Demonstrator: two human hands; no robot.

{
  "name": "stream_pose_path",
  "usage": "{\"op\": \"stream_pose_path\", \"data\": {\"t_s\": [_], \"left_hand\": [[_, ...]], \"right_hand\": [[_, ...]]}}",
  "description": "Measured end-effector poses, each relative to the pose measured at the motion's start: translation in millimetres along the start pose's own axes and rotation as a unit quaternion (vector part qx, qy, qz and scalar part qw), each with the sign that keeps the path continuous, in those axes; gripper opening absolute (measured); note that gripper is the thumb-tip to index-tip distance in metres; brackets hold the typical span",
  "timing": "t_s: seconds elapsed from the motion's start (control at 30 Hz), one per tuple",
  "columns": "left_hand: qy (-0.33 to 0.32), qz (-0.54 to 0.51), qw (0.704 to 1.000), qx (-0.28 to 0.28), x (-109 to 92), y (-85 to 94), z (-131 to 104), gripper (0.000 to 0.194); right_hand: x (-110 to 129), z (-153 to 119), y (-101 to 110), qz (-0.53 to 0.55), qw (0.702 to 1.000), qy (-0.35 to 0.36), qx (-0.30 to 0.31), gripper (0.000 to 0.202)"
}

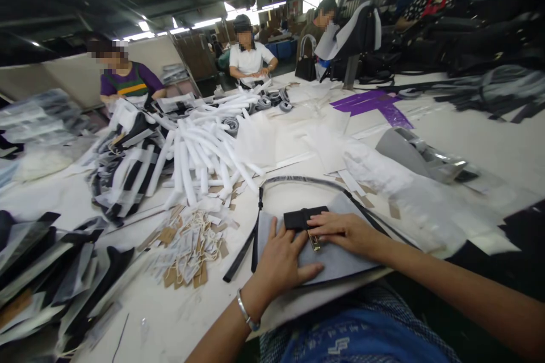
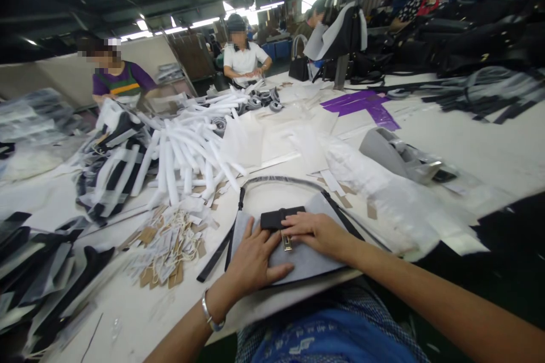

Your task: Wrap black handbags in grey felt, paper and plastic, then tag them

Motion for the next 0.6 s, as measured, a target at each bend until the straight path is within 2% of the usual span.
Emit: {"op": "stream_pose_path", "data": {"t_s": [0.13,0.27,0.33,0.4,0.47,0.53,0.6], "left_hand": [[0.000,0.004,1.000,-0.022,-0.3,0.8,-3.3,0.068],[-0.004,0.010,0.993,-0.117,-1.8,10.8,-14.3,0.063],[-0.039,0.011,0.988,-0.152,-6.3,15.6,-21.3,0.051],[-0.108,0.021,0.985,-0.136,-14.1,14.5,-26.6,0.037],[-0.160,0.027,0.983,-0.086,-19.5,9.7,-28.5,0.034],[-0.169,0.025,0.985,-0.037,-20.0,5.0,-26.2,0.033],[-0.159,0.021,0.987,-0.010,-19.2,3.1,-22.1,0.032]], "right_hand": [[-2.8,-7.6,-5.6,-0.009,1.000,0.025,0.003,0.029],[0.6,-14.3,-9.1,-0.024,0.999,0.044,-0.005,0.029],[2.0,-15.9,-11.1,-0.028,0.998,0.050,-0.005,0.030],[3.4,-16.0,-12.3,-0.029,0.998,0.059,-0.004,0.032],[4.2,-15.3,-12.2,-0.028,0.997,0.066,-0.003,0.032],[3.6,-14.5,-12.0,-0.028,0.998,0.063,0.003,0.030],[2.8,-14.2,-12.9,-0.029,0.998,0.055,0.013,0.028]]}}
Point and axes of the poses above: each hand's wrist, its own z-axis towards the middle knuckle, its own y-axis out of the back of the hand, x = y × z, the point moved 6 cm from there along z, towards the middle knuckle, and after that the axes turned 14 degrees about y, right-handed, at the moved point
